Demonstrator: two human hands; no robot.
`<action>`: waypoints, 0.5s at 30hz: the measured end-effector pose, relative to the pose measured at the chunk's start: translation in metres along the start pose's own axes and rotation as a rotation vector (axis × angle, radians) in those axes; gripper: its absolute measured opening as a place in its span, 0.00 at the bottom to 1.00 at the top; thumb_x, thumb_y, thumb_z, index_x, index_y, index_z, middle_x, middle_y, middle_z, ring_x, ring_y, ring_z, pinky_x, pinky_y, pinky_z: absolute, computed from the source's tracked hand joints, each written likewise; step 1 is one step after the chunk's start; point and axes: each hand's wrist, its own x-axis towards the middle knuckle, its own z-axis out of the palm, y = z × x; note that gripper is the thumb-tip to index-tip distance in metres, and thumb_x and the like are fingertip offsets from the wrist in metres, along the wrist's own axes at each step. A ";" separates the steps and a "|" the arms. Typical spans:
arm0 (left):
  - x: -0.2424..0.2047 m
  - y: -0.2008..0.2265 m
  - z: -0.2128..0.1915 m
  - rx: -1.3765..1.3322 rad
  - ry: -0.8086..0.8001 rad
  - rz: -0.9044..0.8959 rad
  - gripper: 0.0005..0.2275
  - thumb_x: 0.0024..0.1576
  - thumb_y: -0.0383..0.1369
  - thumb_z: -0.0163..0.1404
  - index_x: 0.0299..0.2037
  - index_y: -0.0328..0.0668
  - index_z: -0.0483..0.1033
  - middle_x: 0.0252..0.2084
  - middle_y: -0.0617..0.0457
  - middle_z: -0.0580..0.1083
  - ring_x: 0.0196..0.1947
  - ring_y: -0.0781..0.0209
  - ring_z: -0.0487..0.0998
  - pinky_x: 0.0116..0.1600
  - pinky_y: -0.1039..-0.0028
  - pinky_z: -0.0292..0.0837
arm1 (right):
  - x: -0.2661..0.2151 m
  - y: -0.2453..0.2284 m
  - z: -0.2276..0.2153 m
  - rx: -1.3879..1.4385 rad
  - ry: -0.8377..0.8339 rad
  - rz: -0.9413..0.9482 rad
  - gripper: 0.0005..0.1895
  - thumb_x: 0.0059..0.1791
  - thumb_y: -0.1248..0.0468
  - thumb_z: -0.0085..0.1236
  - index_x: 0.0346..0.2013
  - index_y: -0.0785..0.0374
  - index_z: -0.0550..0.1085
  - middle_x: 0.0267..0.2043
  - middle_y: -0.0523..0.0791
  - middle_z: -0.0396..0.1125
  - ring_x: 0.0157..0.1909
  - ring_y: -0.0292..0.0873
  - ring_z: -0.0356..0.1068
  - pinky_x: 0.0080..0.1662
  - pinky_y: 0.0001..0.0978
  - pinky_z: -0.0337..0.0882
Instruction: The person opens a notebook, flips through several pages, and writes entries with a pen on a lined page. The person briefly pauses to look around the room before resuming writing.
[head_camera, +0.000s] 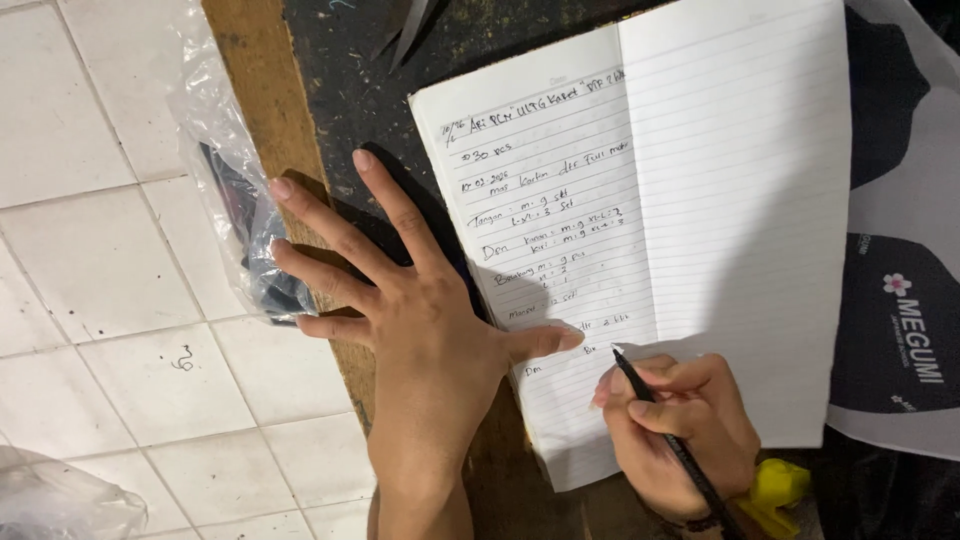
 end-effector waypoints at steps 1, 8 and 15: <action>0.001 0.000 0.000 -0.003 -0.001 -0.001 0.94 0.14 0.91 0.71 0.77 0.33 0.23 0.73 0.18 0.25 0.72 0.06 0.37 0.54 0.26 0.65 | 0.000 0.000 -0.002 -0.002 -0.002 -0.001 0.20 0.44 0.85 0.62 0.37 0.59 0.67 0.41 0.50 0.58 0.36 0.44 0.79 0.37 0.30 0.84; 0.001 -0.003 -0.002 -0.100 -0.043 -0.004 0.93 0.17 0.87 0.76 0.77 0.34 0.22 0.72 0.17 0.22 0.71 0.04 0.34 0.56 0.22 0.57 | -0.028 0.030 -0.015 0.585 -0.258 0.503 0.19 0.43 0.83 0.49 0.36 0.61 0.54 0.30 0.47 0.60 0.37 0.41 0.65 0.43 0.30 0.58; -0.002 -0.020 -0.004 -0.159 -0.046 0.122 0.89 0.22 0.77 0.82 0.77 0.38 0.21 0.70 0.17 0.17 0.70 0.02 0.37 0.61 0.27 0.56 | -0.009 -0.023 0.007 -0.178 -0.218 -0.012 0.07 0.43 0.74 0.65 0.30 0.59 0.78 0.43 0.49 0.65 0.46 0.43 0.80 0.41 0.25 0.82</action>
